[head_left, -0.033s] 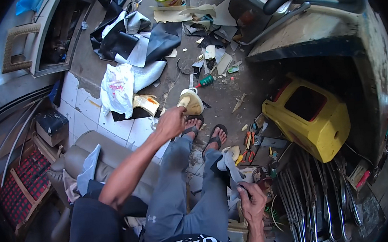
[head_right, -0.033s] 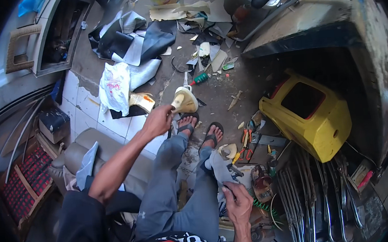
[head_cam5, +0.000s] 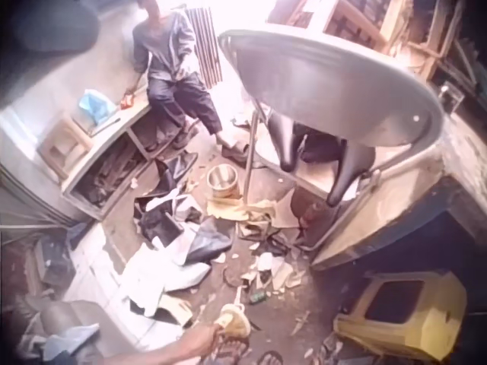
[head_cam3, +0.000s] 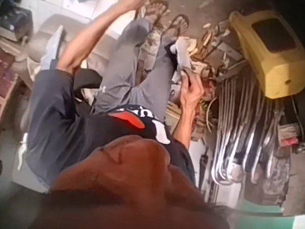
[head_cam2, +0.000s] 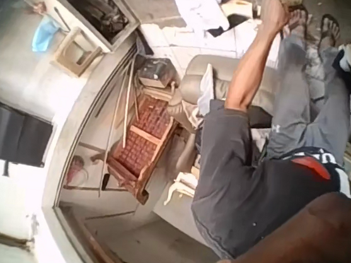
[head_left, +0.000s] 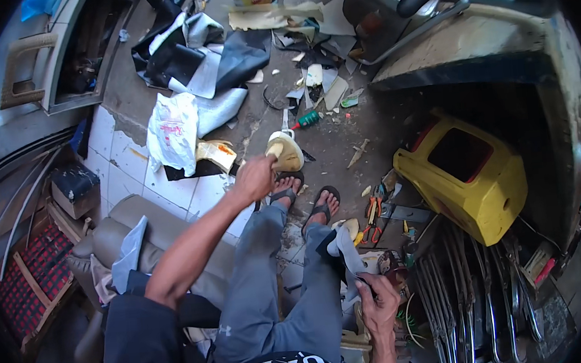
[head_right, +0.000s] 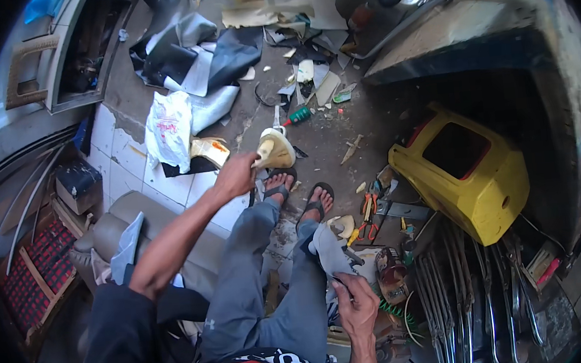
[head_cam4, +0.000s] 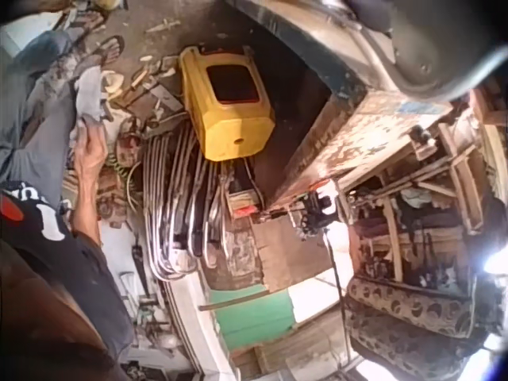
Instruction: The person prepares a seat for reupholstering by sewing a fabric cover using a machine, then moves to the floor to fit the cover over the foam seat base, using pliers and a pneumatic stapler to secure it.
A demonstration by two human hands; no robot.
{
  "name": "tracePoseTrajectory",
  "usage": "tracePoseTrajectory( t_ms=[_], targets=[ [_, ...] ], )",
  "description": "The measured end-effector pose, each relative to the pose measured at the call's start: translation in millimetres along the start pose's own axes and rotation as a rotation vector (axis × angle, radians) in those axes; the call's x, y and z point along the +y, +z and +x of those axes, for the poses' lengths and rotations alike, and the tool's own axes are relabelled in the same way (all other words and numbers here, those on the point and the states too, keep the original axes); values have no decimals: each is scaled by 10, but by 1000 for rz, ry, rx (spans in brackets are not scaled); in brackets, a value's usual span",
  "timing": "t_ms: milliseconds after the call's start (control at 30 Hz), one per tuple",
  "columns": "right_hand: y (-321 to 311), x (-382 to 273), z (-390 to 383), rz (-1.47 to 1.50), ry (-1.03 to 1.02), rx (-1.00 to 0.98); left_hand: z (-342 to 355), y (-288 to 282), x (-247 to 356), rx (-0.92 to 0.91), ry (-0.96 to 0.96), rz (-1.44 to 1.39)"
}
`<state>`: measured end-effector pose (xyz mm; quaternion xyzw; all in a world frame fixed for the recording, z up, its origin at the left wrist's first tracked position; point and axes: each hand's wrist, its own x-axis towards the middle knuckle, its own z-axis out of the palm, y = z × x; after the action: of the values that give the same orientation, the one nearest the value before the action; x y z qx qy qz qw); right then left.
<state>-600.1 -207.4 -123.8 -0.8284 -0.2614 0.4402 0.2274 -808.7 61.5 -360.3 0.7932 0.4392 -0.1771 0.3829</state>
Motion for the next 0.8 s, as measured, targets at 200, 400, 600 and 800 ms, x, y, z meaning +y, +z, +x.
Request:
tracePoseTrajectory(
  t_ms=[200,400,600,800],
  targets=[
    [286,774,734,25,-60,60,1216,856,-326,-111,277,247],
    [643,1461,1834,41,-185,204,1706,1557,-714,-221,516,617],
    [954,2308,2436,133,-268,323,1895,1685,-621,-512,539,639],
    [1062,2888,2368,259,-333,439,1908,1573,-41,-508,656,464]
  ],
)
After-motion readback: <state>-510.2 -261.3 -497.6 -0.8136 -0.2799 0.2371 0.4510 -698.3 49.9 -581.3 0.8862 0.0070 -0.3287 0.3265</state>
